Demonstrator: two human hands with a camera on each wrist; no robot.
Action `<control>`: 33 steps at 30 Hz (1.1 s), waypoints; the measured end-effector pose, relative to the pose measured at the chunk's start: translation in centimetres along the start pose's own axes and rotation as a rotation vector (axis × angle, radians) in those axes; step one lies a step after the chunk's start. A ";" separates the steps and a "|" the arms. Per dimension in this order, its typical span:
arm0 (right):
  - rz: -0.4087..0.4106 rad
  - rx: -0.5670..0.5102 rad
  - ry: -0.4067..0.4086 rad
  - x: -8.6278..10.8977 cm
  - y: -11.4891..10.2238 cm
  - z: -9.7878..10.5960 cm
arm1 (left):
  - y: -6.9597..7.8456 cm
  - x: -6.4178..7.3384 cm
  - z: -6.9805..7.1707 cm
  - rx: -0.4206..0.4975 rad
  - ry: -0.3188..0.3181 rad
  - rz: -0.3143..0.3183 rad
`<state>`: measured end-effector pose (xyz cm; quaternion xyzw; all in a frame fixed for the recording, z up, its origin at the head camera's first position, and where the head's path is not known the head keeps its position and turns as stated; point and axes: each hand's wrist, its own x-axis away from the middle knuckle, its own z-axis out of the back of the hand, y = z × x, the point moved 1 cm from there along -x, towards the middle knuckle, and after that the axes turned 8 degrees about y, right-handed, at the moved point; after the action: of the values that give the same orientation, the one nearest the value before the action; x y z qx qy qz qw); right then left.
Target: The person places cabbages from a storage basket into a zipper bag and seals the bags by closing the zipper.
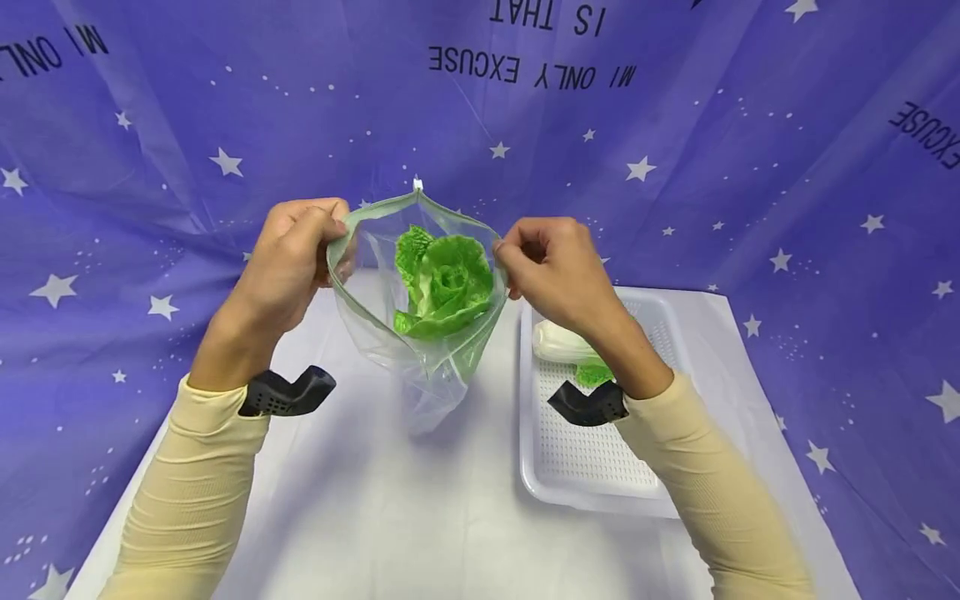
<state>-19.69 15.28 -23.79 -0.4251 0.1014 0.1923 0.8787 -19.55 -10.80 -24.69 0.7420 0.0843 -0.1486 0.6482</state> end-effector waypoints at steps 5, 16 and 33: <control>0.021 0.101 -0.074 -0.5 -0.2 0.3 | 0.1 -0.8 0.0 -0.106 -0.018 0.034; -0.045 0.009 -0.178 -0.3 2.7 -0.4 | 1.8 -0.3 0.2 -0.089 0.069 -0.083; -0.090 0.463 -0.389 2.8 19.9 2.1 | -6.8 3.9 -4.6 -0.447 -0.243 0.037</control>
<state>-25.58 28.84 -37.55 -0.1729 -0.0465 0.2025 0.9628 -17.53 -5.55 -31.78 0.5582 0.0230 -0.2027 0.8042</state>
